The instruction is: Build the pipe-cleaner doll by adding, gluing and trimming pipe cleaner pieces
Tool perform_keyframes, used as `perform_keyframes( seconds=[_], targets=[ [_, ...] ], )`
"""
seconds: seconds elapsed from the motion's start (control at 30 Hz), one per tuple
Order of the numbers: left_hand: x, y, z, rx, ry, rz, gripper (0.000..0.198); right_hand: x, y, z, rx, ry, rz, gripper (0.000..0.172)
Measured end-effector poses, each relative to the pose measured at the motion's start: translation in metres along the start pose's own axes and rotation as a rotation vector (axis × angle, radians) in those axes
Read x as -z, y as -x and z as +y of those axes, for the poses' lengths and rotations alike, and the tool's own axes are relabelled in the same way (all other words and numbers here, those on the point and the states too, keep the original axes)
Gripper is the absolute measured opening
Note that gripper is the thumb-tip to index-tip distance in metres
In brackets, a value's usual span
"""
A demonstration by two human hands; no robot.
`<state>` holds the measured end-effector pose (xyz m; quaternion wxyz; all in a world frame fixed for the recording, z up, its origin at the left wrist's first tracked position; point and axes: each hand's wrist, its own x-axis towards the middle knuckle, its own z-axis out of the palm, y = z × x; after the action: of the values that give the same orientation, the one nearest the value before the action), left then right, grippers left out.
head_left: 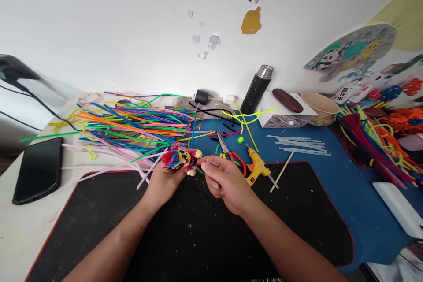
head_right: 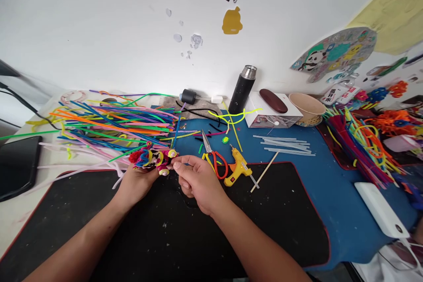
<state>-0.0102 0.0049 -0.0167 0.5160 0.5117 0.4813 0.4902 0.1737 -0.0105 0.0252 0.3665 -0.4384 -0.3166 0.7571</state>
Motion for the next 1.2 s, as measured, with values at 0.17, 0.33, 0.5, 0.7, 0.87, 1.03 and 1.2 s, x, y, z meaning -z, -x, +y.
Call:
perform_keyframes(
  seconds=[0.17,0.33,0.5,0.7,0.87,1.03,1.2],
  targets=[
    [0.000,0.002,-0.002,-0.045,-0.086,-0.019,0.030,-0.001,-0.006,0.005,0.074,0.088,0.078,0.039],
    [0.002,0.003,-0.004,-0.132,-0.206,-0.053,0.023,0.003,-0.010,0.009,0.132,0.229,0.119,0.029],
    [0.004,0.005,-0.006,-0.193,-0.270,-0.067,0.022,0.004,-0.011,0.007,0.149,0.370,0.155,0.024],
    [0.005,0.006,-0.008,-0.238,-0.302,-0.081,0.027,0.002,-0.012,0.007,0.140,0.397,0.157,0.020],
    [0.004,0.006,-0.007,-0.230,-0.273,-0.110,0.024,0.003,-0.013,0.009,0.144,0.405,0.165,0.017],
    [0.005,0.005,-0.003,-0.190,-0.249,-0.123,0.024,0.001,-0.011,0.007,0.142,0.410,0.174,0.016],
    [0.006,0.004,-0.002,-0.129,-0.204,-0.133,0.022,0.001,-0.011,0.007,0.136,0.392,0.179,0.016]
  ],
)
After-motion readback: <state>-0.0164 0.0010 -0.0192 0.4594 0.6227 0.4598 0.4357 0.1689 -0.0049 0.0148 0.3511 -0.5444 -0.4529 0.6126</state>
